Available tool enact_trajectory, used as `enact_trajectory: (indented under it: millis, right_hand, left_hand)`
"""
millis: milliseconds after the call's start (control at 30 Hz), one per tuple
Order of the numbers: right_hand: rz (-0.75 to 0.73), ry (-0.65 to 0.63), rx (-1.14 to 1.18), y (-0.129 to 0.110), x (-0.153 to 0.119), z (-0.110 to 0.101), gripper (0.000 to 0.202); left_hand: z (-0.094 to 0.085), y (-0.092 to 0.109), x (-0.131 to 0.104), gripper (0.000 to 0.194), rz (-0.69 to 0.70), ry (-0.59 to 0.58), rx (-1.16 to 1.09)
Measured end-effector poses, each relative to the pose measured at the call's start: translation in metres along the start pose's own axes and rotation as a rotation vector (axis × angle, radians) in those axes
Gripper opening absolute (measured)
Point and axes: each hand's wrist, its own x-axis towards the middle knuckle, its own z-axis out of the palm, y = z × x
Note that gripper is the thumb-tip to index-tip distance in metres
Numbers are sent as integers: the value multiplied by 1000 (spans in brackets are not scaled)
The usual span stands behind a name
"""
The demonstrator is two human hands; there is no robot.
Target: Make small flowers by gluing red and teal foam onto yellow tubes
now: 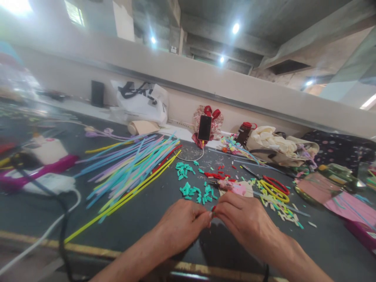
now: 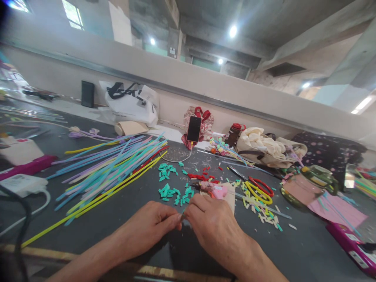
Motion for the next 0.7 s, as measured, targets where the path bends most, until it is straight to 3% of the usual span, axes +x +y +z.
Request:
enact_trajectory:
  millis: [300,400,533,633,700]
  right_hand:
    - [-28,46,25,-1,3,0,20]
    - [21,151,122,0,-1,-3,21]
    - [319,372,483,-1,-7,-3,28]
    - [518,327,945,-9,-7,5,28]
    - [518,263,1231,-16,-2,13,32]
  left_hand:
    - [6,-4,0,36,-19,75,-50]
    - [5,-4,-2,37,-21,107,-140]
    - [3,-5,-9,40,-73,121,-405]
    - [1,-5,-13,40,-65,107,-596]
    - [-1,-3,-16,40,-40,90,-678]
